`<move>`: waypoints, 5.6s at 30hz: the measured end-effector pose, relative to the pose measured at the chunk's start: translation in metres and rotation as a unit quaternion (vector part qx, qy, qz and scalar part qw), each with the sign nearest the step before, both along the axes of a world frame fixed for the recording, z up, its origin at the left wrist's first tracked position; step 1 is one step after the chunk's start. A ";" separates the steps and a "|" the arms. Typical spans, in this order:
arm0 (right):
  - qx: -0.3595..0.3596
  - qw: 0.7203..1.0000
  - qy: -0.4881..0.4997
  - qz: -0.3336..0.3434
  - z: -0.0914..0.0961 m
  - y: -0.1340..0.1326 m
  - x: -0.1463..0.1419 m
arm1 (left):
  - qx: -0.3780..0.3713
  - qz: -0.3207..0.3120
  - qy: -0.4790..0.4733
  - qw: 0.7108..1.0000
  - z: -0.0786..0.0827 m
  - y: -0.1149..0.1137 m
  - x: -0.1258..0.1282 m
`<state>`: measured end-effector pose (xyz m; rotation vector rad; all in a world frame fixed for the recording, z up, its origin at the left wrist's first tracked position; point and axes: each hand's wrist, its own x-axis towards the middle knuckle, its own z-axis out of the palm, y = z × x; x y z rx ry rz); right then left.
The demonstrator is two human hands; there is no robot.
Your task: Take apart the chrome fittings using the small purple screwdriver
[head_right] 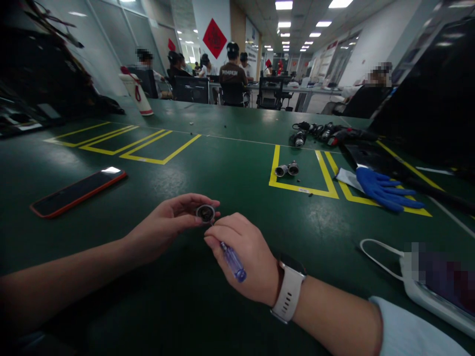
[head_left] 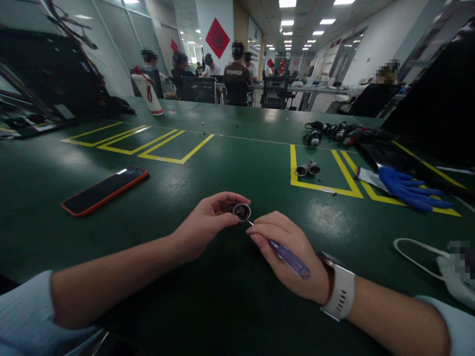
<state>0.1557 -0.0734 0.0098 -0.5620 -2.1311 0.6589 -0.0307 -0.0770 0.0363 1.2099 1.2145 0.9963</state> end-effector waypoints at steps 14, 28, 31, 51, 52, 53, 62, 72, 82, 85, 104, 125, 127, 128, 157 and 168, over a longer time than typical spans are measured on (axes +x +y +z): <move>0.053 0.998 -0.039 0.009 0.006 -0.002 -0.004 | 0.007 0.053 -0.032 0.998 -0.003 0.001 0.005; 0.020 0.997 0.067 -0.014 0.012 -0.004 -0.002 | 0.003 0.052 -0.027 0.998 -0.003 0.001 0.006; -0.095 0.989 0.095 -0.068 0.014 0.001 0.002 | -0.005 0.046 -0.029 0.999 -0.005 0.003 0.004; -0.316 0.946 -0.001 -0.074 -0.001 0.016 -0.003 | -0.026 0.029 -0.026 0.999 -0.002 0.000 0.005; -0.350 0.934 0.029 -0.072 -0.002 0.018 -0.003 | -0.026 0.034 -0.030 0.999 -0.002 0.000 0.005; -0.375 0.923 0.058 -0.068 -0.003 0.020 -0.004 | -0.027 0.040 -0.033 0.998 -0.002 0.000 0.005; -0.247 0.949 0.194 0.000 0.001 0.015 -0.001 | -0.039 0.051 -0.029 0.998 -0.002 -0.001 0.004; 0.095 0.995 -0.008 -0.003 0.000 0.004 -0.002 | -0.028 0.046 -0.020 0.998 -0.004 -0.002 0.005; 0.145 0.986 -0.078 -0.023 0.001 0.002 -0.003 | -0.012 0.041 0.026 0.999 0.001 -0.004 0.008; 0.157 0.983 -0.089 -0.022 0.002 0.001 -0.003 | -0.001 0.044 0.040 0.998 0.002 -0.004 0.008; 0.193 0.977 -0.085 -0.024 0.003 -0.001 -0.004 | 0.020 0.055 0.054 0.997 -0.001 -0.004 0.008; 0.204 0.976 -0.075 -0.019 -0.001 -0.003 -0.004 | 0.020 0.035 0.076 0.996 0.000 -0.004 0.008; 0.202 0.976 -0.075 -0.022 -0.001 -0.003 -0.004 | 0.026 0.034 0.079 0.996 0.001 -0.005 0.009; 0.201 0.976 -0.078 -0.024 -0.001 -0.003 -0.004 | 0.027 0.032 0.079 0.996 0.001 -0.005 0.009; 0.195 0.977 -0.077 -0.030 0.000 -0.003 -0.003 | 0.000 0.033 0.032 0.999 -0.001 -0.005 0.008; 0.119 0.989 -0.081 -0.027 0.005 -0.001 -0.005 | 0.047 0.011 0.064 0.997 -0.002 -0.008 0.007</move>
